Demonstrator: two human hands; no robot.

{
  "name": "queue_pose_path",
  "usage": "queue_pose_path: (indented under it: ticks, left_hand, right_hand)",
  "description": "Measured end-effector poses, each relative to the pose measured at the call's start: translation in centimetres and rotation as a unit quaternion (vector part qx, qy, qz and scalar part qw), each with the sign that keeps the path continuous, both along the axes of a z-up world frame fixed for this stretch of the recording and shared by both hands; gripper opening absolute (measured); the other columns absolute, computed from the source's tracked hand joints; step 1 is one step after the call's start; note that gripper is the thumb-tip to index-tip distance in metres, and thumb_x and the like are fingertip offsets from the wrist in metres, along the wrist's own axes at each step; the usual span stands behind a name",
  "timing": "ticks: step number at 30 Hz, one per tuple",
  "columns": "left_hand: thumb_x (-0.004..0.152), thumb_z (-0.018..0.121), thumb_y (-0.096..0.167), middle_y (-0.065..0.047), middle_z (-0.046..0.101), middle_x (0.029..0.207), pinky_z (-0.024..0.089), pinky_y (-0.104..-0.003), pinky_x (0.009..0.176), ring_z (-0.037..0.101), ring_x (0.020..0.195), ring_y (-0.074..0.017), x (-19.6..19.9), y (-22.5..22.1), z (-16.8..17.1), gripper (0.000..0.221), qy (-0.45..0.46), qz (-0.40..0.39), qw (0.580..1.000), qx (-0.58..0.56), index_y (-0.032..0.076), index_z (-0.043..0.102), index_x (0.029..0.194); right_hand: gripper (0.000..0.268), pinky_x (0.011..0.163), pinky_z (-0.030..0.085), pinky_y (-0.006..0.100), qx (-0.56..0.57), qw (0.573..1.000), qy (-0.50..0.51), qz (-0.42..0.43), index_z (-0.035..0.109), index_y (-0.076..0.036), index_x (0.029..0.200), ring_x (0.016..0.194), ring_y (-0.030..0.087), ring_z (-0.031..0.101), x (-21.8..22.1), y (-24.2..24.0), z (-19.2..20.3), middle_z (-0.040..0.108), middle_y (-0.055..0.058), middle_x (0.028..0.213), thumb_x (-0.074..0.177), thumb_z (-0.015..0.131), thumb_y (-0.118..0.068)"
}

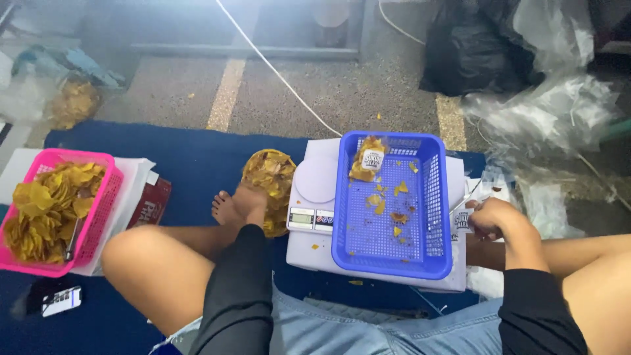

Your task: The person is manually packing chips from a blue basket into small plastic bags, then weighing each bag on a digital scale.

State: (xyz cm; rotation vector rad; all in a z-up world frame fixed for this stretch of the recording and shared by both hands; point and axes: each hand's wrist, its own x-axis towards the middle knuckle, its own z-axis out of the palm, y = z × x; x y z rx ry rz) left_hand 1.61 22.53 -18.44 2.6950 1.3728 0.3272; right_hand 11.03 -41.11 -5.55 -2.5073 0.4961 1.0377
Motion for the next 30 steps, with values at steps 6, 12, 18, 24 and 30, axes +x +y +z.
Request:
queue_pose_path:
  ticks: [6,12,18,24,30]
  left_hand:
    - [0.101,0.069,0.063,-0.017,0.071,0.119,0.049,-0.047,0.107,0.070,0.112,-0.0376,-1.8,2.6,-3.7,0.060,-0.011,0.010,0.996,0.089,0.006,0.068,0.121]
    - [0.101,0.071,0.015,-0.021,0.082,0.094,0.062,-0.052,0.078,0.077,0.080,-0.0420,2.6,-1.8,9.7,0.016,-0.136,-0.103,0.980,-0.097,0.004,0.082,0.101]
    - [0.087,0.081,0.025,-0.015,0.084,0.086,0.063,-0.046,0.079,0.079,0.074,-0.0367,5.3,-1.8,18.8,0.019,-0.106,-0.154,0.979,-0.080,0.007,0.087,0.092]
    - [0.087,0.075,0.021,-0.013,0.084,0.086,0.061,-0.047,0.076,0.079,0.076,-0.0372,2.9,-8.9,32.5,0.021,-0.124,-0.283,0.950,-0.041,0.010,0.089,0.098]
    - [0.083,0.074,0.027,0.000,0.079,0.073,0.060,-0.041,0.070,0.079,0.075,-0.0326,-1.7,-16.5,36.2,0.008,-0.256,-0.375,0.877,-0.157,0.024,0.081,0.084]
  right_hand:
    - [0.023,0.043,0.041,0.035,0.069,0.994,-0.022,-0.083,0.085,0.021,0.093,0.048,0.029,0.053,0.4,-0.6,0.7,0.080,0.034,0.074,0.089,0.067,0.006]
    - [0.043,0.080,0.067,0.040,-0.119,0.982,-0.130,0.071,0.096,0.007,0.096,0.076,0.035,0.086,2.8,-3.3,-0.1,0.092,0.017,0.084,0.092,0.077,-0.032]
    - [0.017,0.061,0.059,0.045,-0.034,0.927,-0.374,-0.002,0.080,0.003,0.085,0.059,0.033,0.066,0.2,-2.4,7.1,0.074,0.020,0.073,0.086,0.091,-0.009]
    - [0.070,0.059,0.057,0.041,0.174,0.877,-0.446,0.040,0.054,0.002,0.152,0.077,0.031,0.077,-4.3,7.5,19.1,0.081,0.027,0.105,0.087,0.080,0.008]
    - [0.027,0.087,0.063,0.048,0.267,0.795,-0.492,0.233,0.091,-0.013,0.106,0.102,0.041,0.082,-6.3,15.3,18.5,0.086,0.017,0.101,0.086,0.079,0.002]
